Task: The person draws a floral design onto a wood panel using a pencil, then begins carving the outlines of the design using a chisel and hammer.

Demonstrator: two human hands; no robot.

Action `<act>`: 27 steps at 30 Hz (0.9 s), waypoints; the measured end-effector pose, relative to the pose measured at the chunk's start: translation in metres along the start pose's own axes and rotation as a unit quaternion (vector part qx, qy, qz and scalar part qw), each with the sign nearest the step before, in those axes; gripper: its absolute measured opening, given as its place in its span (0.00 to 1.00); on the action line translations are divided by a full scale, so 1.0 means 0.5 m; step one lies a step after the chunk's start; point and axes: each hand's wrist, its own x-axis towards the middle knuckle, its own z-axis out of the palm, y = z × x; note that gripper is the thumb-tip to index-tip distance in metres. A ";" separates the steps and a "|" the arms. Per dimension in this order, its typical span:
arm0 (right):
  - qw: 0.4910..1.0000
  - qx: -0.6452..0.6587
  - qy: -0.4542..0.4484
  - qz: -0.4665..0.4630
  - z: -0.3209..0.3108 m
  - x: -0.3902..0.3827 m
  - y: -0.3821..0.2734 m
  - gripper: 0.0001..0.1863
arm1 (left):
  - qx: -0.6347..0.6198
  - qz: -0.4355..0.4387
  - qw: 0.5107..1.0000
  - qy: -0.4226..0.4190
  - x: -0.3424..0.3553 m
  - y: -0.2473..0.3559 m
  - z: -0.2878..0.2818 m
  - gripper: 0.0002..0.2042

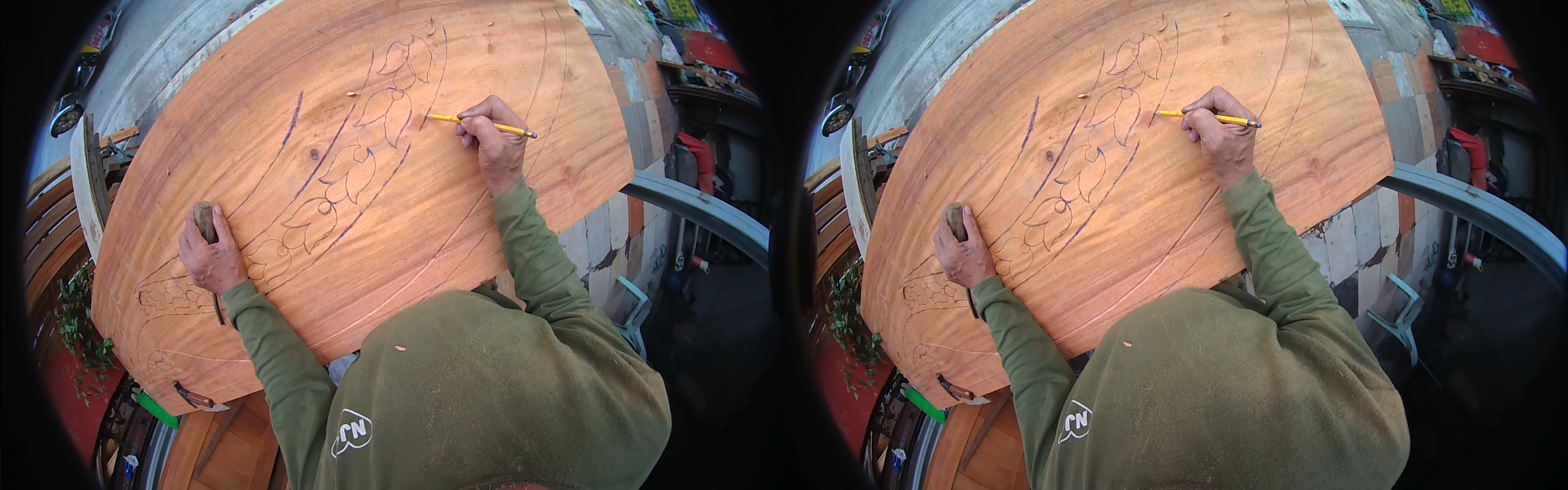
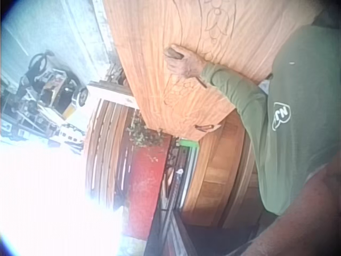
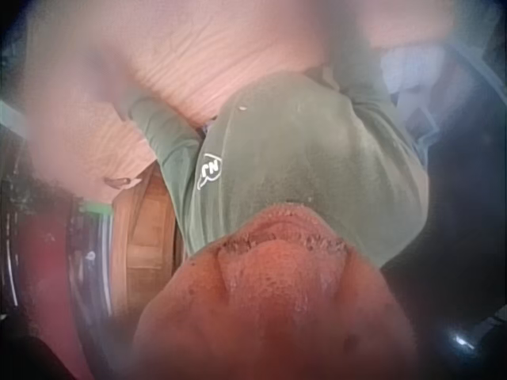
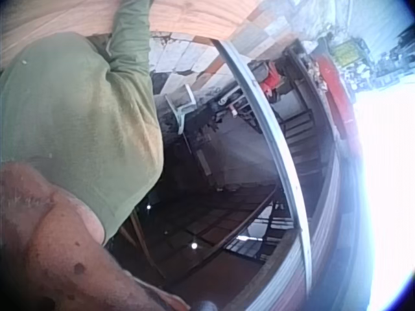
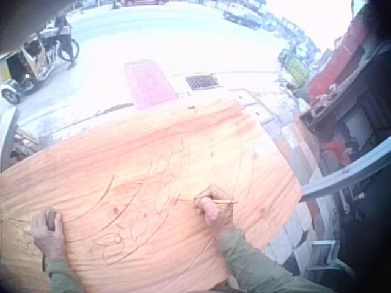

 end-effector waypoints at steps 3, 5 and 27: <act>1.000 -0.019 0.012 0.004 0.001 -0.002 0.000 0.03 | -0.003 0.022 0.999 0.024 0.001 -0.002 0.004 0.21; 1.000 -0.014 0.000 0.002 0.001 -0.011 0.002 0.03 | -0.006 0.023 0.999 0.026 0.000 0.001 0.004 0.21; 1.000 -0.019 0.013 -0.004 0.020 -0.051 0.001 0.03 | 0.000 0.029 0.999 0.030 0.001 -0.007 0.005 0.21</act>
